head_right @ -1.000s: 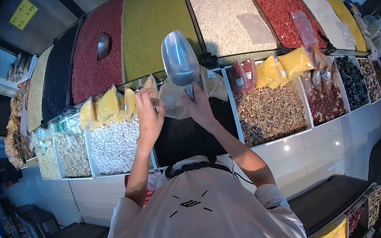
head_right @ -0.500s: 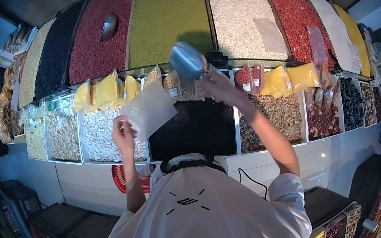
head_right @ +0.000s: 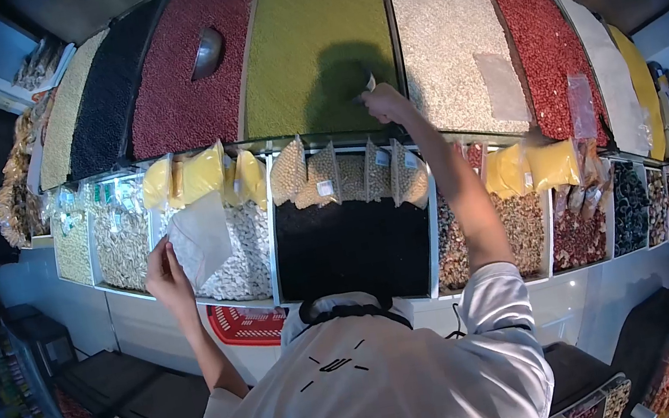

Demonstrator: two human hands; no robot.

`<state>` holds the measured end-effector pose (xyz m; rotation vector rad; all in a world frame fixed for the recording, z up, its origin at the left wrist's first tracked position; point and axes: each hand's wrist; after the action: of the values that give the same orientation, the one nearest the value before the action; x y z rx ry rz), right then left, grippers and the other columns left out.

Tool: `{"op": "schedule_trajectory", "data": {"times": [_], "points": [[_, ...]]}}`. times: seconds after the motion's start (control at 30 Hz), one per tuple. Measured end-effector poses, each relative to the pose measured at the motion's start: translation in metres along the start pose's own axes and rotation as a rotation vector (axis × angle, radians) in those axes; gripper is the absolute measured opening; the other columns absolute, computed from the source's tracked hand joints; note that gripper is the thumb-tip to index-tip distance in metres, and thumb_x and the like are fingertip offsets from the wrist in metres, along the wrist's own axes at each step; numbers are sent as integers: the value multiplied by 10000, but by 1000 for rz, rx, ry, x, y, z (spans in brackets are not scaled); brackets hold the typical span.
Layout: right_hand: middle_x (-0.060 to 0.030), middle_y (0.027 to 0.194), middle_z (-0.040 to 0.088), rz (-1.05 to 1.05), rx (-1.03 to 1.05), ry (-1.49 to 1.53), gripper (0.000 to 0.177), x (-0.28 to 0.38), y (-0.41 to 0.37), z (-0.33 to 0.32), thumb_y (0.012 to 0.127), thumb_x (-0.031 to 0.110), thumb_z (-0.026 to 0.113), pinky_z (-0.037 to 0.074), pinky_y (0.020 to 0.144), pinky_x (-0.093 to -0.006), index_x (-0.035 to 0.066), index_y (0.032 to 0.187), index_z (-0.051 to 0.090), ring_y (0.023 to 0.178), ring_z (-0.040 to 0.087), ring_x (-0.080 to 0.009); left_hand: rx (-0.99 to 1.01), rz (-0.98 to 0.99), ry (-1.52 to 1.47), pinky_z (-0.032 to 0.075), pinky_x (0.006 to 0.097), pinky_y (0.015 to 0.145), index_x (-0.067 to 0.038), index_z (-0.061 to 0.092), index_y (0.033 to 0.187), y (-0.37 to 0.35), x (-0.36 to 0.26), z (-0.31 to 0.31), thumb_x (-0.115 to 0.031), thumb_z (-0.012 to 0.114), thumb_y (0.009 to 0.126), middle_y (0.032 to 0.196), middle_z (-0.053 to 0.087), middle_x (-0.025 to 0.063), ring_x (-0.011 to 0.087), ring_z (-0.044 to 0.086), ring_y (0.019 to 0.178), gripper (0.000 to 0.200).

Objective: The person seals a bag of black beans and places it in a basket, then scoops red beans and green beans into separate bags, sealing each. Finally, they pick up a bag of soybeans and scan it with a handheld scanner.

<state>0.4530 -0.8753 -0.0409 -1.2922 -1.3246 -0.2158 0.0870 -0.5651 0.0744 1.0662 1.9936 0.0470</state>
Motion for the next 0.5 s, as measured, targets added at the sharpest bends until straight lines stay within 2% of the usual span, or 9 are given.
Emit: {"op": "schedule_trajectory", "data": {"times": [0.03,0.07,0.13,0.2,0.27,0.37,0.43,0.5], "points": [[-15,516,457,29,2,181,285,-6,15,8,904,272,497,254,315,-266,30,754,516,337,359,-105,-5,10,6,486,293,665,33,636,993,14,-15,1,-36,552,898,853,644,145,204,623,721,144],[-15,516,457,20,4,191,285,-10,24,15,904,272,497,254,315,-266,30,754,516,337,359,-105,7,74,53,486,295,662,28,637,989,30,-32,5,-32,556,892,847,640,151,221,626,718,140],[-10,543,461,0,-38,335,300,-18,34,26,923,320,484,252,320,-249,31,850,516,343,342,-98,-4,246,121,484,308,645,13,640,978,64,-59,20,-18,570,870,834,628,169,271,627,701,133],[-20,514,440,3,-47,378,286,-14,16,24,911,301,499,242,318,-276,23,840,507,338,351,-114,-1,394,115,482,335,633,-10,640,976,97,-86,39,-25,588,848,817,623,160,289,628,698,139],[16,560,444,3,-28,309,304,-15,1,15,942,338,474,249,327,-230,39,913,521,366,336,-67,3,586,145,482,365,608,-50,641,953,131,-110,68,-27,599,808,775,601,132,308,616,687,153],[6,587,455,-68,5,401,324,-26,-10,3,947,355,474,257,339,-227,35,919,517,377,340,-65,8,789,238,504,378,594,-59,625,901,170,-141,136,-22,597,751,779,615,110,290,633,682,158],[14,588,446,-78,5,413,323,-24,-23,-7,953,356,466,254,343,-220,37,929,517,387,335,-55,135,871,278,525,370,598,-32,584,822,191,-150,198,-27,605,716,769,612,125,298,646,702,109],[21,589,436,-85,6,424,323,-20,-35,-16,958,357,459,251,347,-214,40,939,517,397,330,-45,279,908,426,541,374,637,-40,608,852,198,-155,260,-40,604,706,808,637,134,301,658,730,147]]}}
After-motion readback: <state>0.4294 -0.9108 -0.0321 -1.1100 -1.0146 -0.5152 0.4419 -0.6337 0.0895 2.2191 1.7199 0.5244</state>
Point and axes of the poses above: each hand's wrist, its own y-axis towards the middle knuckle, its own z-axis out of the palm, x = y × z
